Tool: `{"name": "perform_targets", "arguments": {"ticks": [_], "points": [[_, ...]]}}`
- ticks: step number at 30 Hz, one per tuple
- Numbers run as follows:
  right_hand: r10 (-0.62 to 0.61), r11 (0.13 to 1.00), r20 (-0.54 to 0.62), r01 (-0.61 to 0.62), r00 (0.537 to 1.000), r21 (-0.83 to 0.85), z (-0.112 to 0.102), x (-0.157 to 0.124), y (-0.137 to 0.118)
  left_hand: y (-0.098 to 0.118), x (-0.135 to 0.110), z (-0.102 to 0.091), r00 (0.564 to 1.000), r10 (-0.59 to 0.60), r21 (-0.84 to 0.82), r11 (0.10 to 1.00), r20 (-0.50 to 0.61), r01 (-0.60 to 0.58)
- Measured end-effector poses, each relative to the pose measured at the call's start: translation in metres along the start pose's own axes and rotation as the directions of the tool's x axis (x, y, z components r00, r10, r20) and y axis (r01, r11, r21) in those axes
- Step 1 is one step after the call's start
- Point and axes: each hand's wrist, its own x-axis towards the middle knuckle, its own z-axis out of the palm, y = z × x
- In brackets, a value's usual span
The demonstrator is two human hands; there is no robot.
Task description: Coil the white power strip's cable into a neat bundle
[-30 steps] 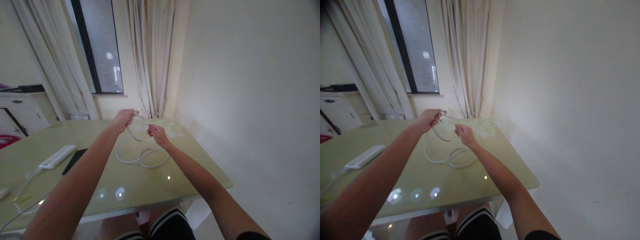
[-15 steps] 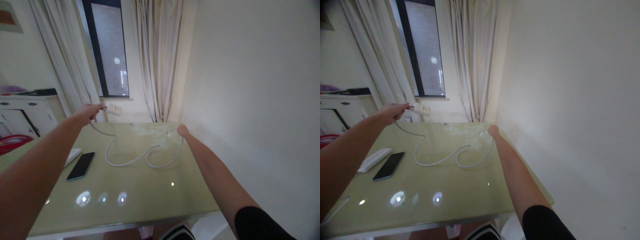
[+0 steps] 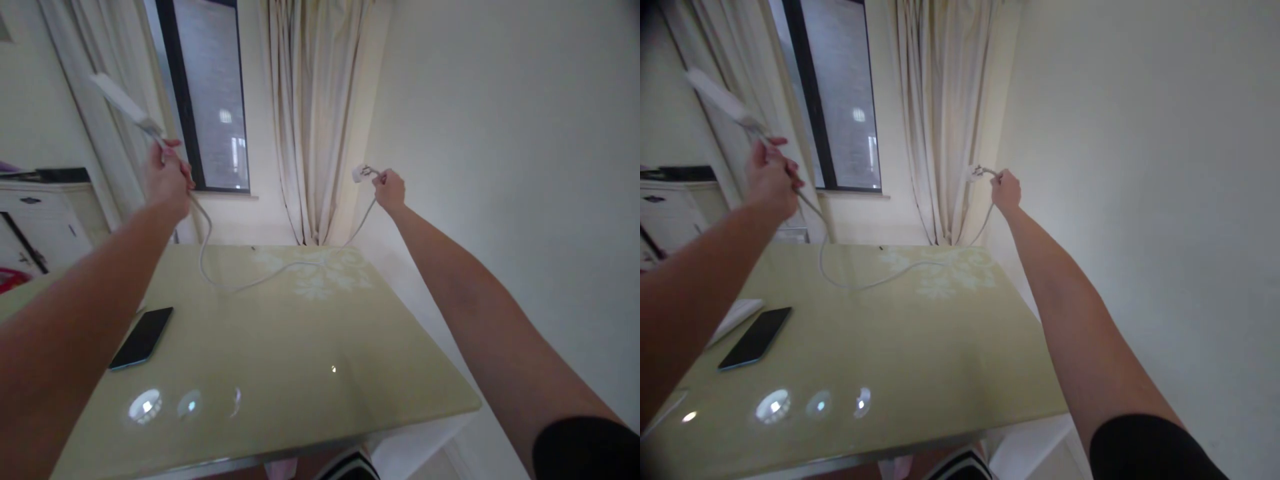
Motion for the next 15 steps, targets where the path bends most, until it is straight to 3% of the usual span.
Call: {"name": "perform_targets", "arguments": {"ticks": [1, 3, 5, 8, 12, 15], "points": [[0.035, 0.998, 0.129, -0.042, 0.991, 0.050, 0.005, -0.016, -0.001, -0.003, -0.026, 0.005, 0.995, -0.089, 0.023, 0.996, 0.048, 0.088], [0.074, 0.968, 0.383, -0.158, 0.921, 0.193, 0.016, -0.055, -0.004, -0.007, -0.080, 0.013, 0.979, -0.140, 0.013, 0.990, 0.149, 0.140], [0.108, 0.901, 0.520, -0.305, 0.847, 0.308, 0.028, -0.100, -0.010, -0.008, -0.135, 0.018, 0.940, -0.164, -0.010, 0.984, 0.300, 0.175], [0.121, 0.851, 0.565, -0.378, 0.816, 0.364, 0.044, -0.176, -0.024, -0.011, -0.212, 0.024, 0.878, -0.189, 0.018, 0.979, 0.439, 0.201], [0.178, 0.745, 0.541, -0.471, 0.822, 0.472, 0.057, -0.275, -0.040, -0.030, -0.293, 0.035, 0.773, -0.244, 0.132, 0.970, 0.585, 0.206], [0.150, 0.430, 0.583, -0.584, 0.798, 0.689, 0.060, -0.325, -0.047, -0.051, -0.335, 0.041, 0.702, -0.268, 0.189, 0.963, 0.660, 0.190]]}}
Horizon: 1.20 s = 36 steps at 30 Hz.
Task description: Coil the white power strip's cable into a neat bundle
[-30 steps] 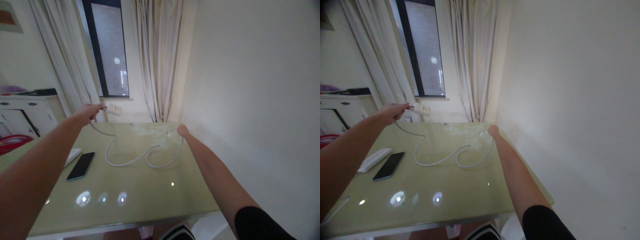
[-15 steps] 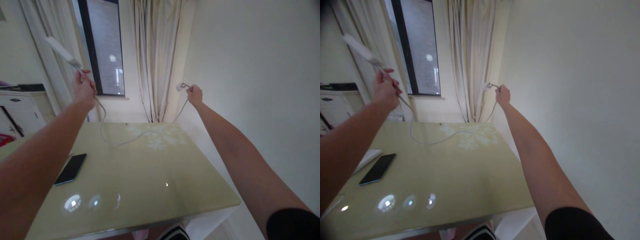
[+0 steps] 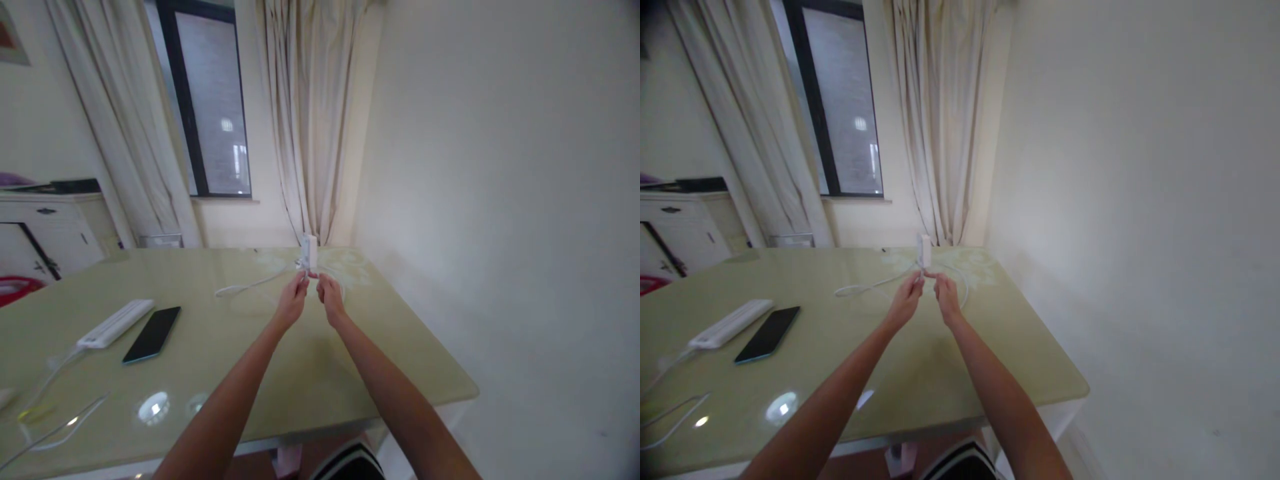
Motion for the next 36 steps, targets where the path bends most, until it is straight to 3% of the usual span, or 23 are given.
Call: {"name": "perform_targets", "arguments": {"ticks": [2, 4, 8, 10, 15, 18, 20, 25, 28, 32, 36], "points": [[0.043, 0.986, 0.027, -0.047, 0.999, 0.159, 0.005, -0.013, 0.011, -0.016, -0.008, 0.012, 0.999, -0.014, 0.015, 1.000, 0.047, 0.013], [0.074, 0.976, 0.044, -0.081, 0.996, 0.200, 0.007, -0.017, 0.019, -0.028, -0.012, 0.016, 0.998, -0.025, 0.013, 1.000, 0.064, 0.025], [0.072, 0.988, 0.072, -0.081, 0.995, 0.130, 0.010, -0.008, 0.028, -0.038, -0.006, 0.011, 0.993, -0.091, -0.023, 0.995, 0.081, 0.093], [0.024, 0.996, 0.049, -0.028, 0.998, 0.084, 0.013, 0.002, 0.031, -0.037, 0.003, 0.006, 0.977, -0.193, -0.132, 0.970, 0.093, 0.204], [-0.120, 0.993, 0.029, 0.120, 0.992, -0.004, 0.026, 0.032, 0.029, -0.030, 0.030, -0.004, 0.879, -0.440, -0.413, 0.777, 0.184, 0.475], [-0.140, 0.989, 0.085, 0.144, 0.986, -0.042, 0.031, 0.049, 0.024, -0.026, 0.042, -0.008, 0.849, -0.476, -0.595, 0.621, 0.231, 0.510], [-0.145, 0.985, 0.102, 0.153, 0.984, -0.077, 0.031, 0.058, 0.021, -0.027, 0.050, -0.009, 0.857, -0.470, -0.665, 0.573, 0.212, 0.479], [-0.047, 0.999, 0.096, 0.049, 0.994, -0.019, 0.029, 0.070, 0.016, -0.036, 0.065, -0.002, 0.861, -0.501, -0.680, 0.599, 0.093, 0.422], [0.034, 0.999, 0.005, -0.034, 0.999, 0.033, 0.026, 0.075, 0.012, -0.037, 0.065, 0.004, 0.875, -0.479, -0.664, 0.635, 0.063, 0.395], [0.147, 0.989, -0.143, -0.150, 0.979, -0.010, 0.014, 0.086, 0.011, -0.031, 0.057, 0.006, 0.902, -0.397, -0.508, 0.748, 0.172, 0.426], [0.198, 0.925, -0.096, -0.219, 0.975, -0.311, -0.003, 0.095, 0.016, -0.027, 0.053, 0.005, 0.935, -0.213, -0.268, 0.919, 0.283, 0.290]]}}
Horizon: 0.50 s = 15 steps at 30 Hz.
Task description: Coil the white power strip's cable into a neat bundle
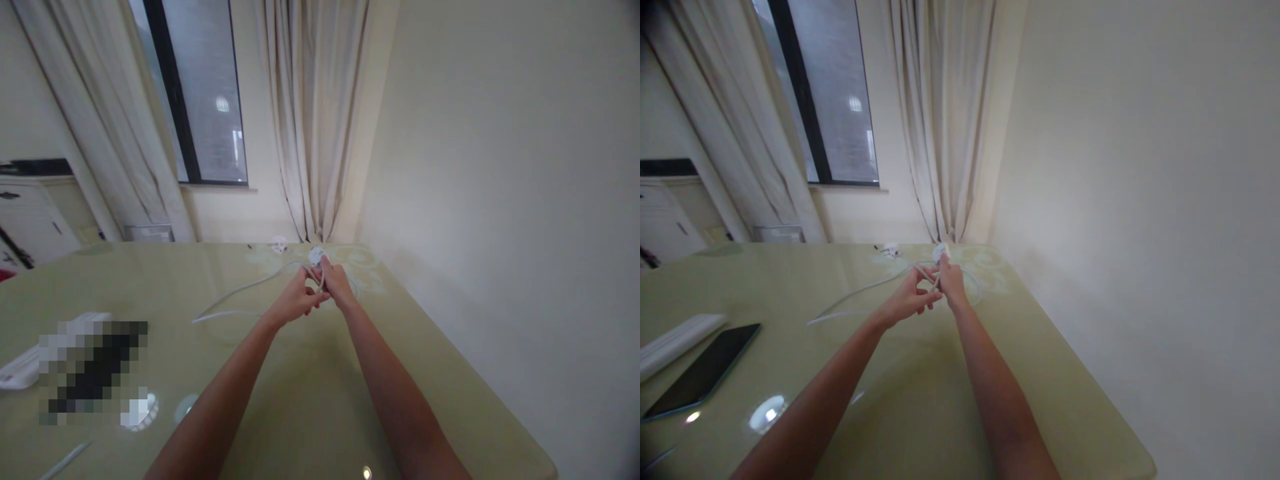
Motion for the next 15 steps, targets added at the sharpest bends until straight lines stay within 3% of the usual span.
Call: {"name": "perform_targets", "arguments": {"ticks": [2, 4, 7, 9, 11, 15], "points": [[-0.012, 0.992, 0.068, 0.020, 0.998, -0.127, -0.004, 0.002, 0.002, 0.003, 0.001, -0.002, 0.997, 0.078, 0.127, 0.989, -0.026, -0.074], [-0.020, 0.984, 0.130, 0.043, 0.991, -0.176, -0.004, 0.000, 0.000, 0.009, 0.002, -0.006, 0.984, 0.136, 0.256, 0.961, -0.119, -0.102], [-0.074, 0.975, 0.107, 0.095, 0.991, -0.200, 0.002, -0.006, -0.006, 0.024, 0.001, -0.015, 0.950, 0.176, 0.400, 0.915, -0.257, -0.061], [-0.137, 0.976, 0.071, 0.147, 0.988, -0.161, 0.008, -0.012, -0.010, 0.033, -0.002, -0.022, 0.931, 0.164, 0.349, 0.936, -0.327, -0.042], [-0.218, 0.973, 0.105, 0.224, 0.970, -0.049, 0.016, -0.018, -0.013, 0.040, -0.004, -0.027, 0.916, 0.123, 0.189, 0.981, -0.381, -0.054], [-0.427, 0.903, 0.248, 0.396, 0.870, 0.164, 0.022, -0.030, -0.020, 0.047, -0.003, -0.033, 0.897, 0.072, -0.082, 0.989, -0.436, -0.119]]}}
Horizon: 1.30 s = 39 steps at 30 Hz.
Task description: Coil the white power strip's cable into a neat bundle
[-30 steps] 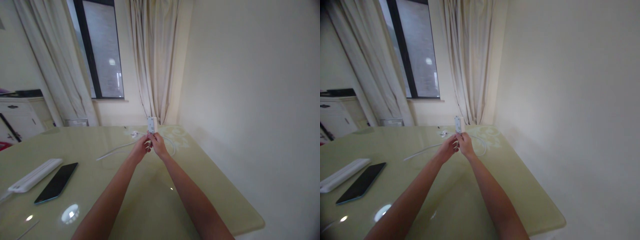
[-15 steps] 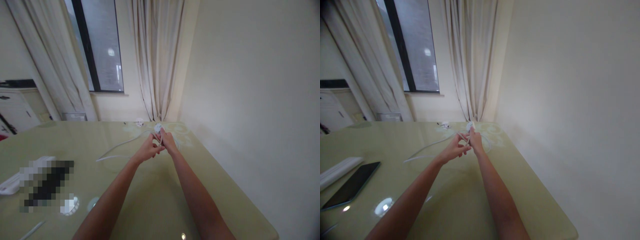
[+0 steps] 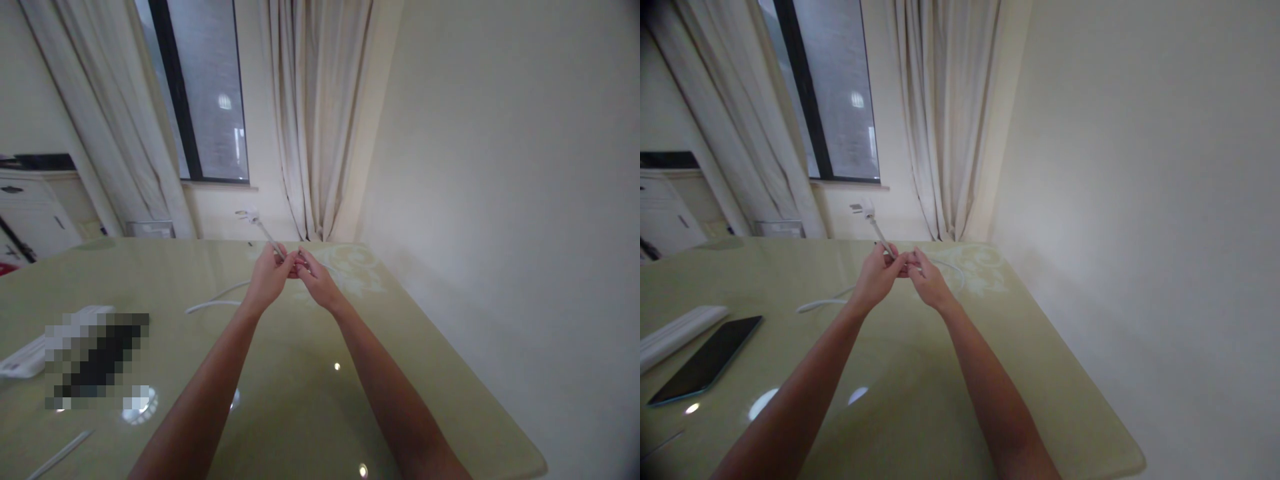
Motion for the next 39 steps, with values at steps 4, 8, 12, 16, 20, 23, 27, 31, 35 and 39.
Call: {"name": "perform_targets", "arguments": {"ticks": [4, 8, 12, 16, 20, 23, 27, 31, 35, 39], "points": [[-0.078, 0.995, 0.117, 0.084, 0.990, -0.049, -0.006, -0.006, -0.020, 0.012, 0.000, -0.001, 1.000, 0.012, -0.028, 1.000, 0.019, -0.011], [-0.127, 0.954, 0.237, 0.184, 0.963, -0.237, -0.016, -0.009, -0.035, 0.027, -0.004, -0.006, 0.996, 0.077, 0.211, 0.974, 0.038, -0.083], [-0.175, 0.829, 0.261, 0.285, 0.950, -0.482, -0.022, -0.009, -0.033, 0.033, -0.004, -0.014, 0.976, 0.214, 0.429, 0.886, -0.037, -0.177], [-0.265, 0.790, 0.314, 0.392, 0.912, -0.471, -0.027, -0.008, -0.036, 0.036, 0.001, -0.024, 0.991, 0.133, 0.308, 0.943, -0.003, -0.126], [-0.328, 0.865, 0.337, 0.424, 0.882, -0.268, -0.024, -0.012, -0.053, 0.043, 0.001, -0.030, 0.979, -0.201, -0.130, 0.971, 0.020, 0.202], [-0.362, 0.869, 0.182, 0.402, 0.914, -0.290, -0.018, -0.017, -0.061, 0.044, -0.001, -0.022, 0.935, -0.350, -0.402, 0.850, 0.055, 0.341], [-0.438, 0.880, -0.150, 0.388, 0.886, -0.274, -0.017, -0.019, -0.061, 0.039, -0.003, 0.001, 0.903, -0.411, -0.528, 0.744, 0.122, 0.410], [-0.335, 0.942, -0.324, 0.304, 0.885, -0.144, -0.023, -0.016, -0.059, 0.037, -0.013, 0.026, 0.901, -0.408, -0.622, 0.670, 0.147, 0.405], [-0.083, 0.993, -0.365, 0.106, 0.927, 0.043, -0.028, -0.025, -0.056, 0.033, -0.030, 0.037, 0.964, -0.265, -0.636, 0.747, -0.015, 0.195], [0.045, 0.996, -0.467, -0.005, 0.883, 0.088, -0.055, -0.045, -0.043, 0.026, -0.034, 0.006, 0.938, -0.304, -0.657, 0.743, -0.164, 0.126]]}}
